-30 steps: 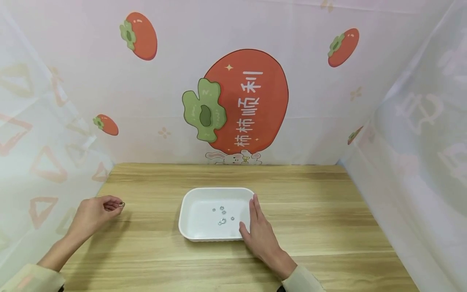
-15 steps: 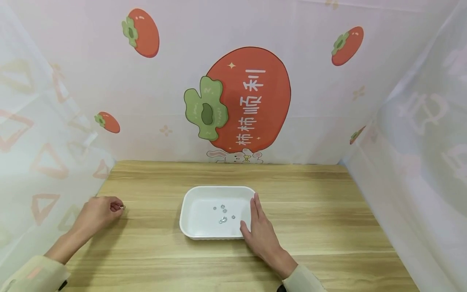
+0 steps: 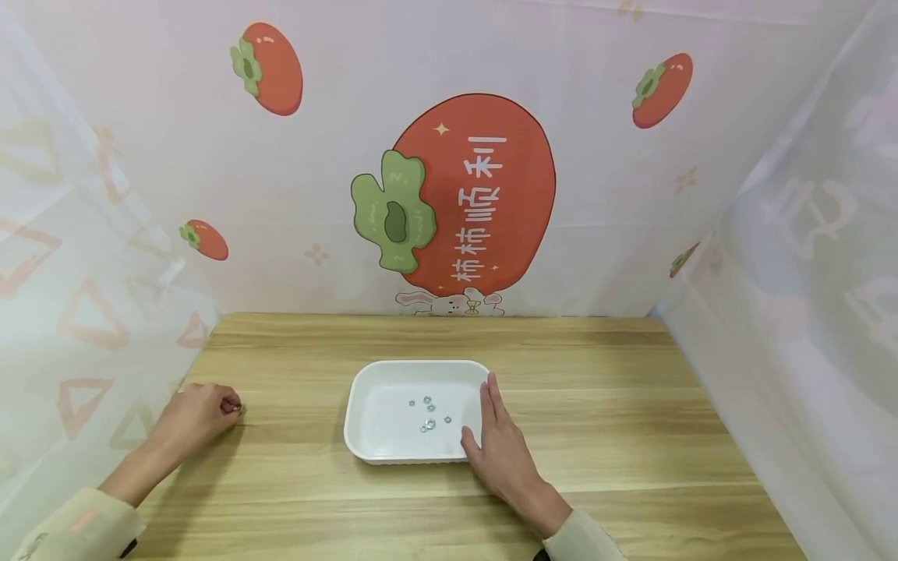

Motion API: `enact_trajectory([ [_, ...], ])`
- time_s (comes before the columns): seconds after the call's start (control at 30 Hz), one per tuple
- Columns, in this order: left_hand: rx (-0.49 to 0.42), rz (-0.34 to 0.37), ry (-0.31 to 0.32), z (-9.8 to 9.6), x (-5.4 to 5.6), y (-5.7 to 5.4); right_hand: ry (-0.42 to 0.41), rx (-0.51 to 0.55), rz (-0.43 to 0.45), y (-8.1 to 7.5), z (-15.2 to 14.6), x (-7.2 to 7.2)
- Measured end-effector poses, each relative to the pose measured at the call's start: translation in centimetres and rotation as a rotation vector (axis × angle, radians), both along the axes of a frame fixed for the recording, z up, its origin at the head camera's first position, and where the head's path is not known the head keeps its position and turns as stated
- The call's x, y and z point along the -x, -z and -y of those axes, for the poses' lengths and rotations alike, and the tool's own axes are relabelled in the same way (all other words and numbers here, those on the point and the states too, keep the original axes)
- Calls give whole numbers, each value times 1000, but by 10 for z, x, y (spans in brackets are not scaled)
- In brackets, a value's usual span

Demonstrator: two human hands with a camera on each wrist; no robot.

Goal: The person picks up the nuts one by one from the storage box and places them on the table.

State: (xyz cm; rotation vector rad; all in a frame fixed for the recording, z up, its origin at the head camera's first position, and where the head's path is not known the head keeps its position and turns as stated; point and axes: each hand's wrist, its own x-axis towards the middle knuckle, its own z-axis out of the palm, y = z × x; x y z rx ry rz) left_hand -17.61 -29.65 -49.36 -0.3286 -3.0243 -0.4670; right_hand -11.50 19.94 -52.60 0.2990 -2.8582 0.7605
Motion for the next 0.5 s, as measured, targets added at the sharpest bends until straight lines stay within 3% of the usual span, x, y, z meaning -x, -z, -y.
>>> enact_trajectory([
  [0.5,36,58,-2,-7,2,-3,-3,-5,-21,-2,1,-1],
])
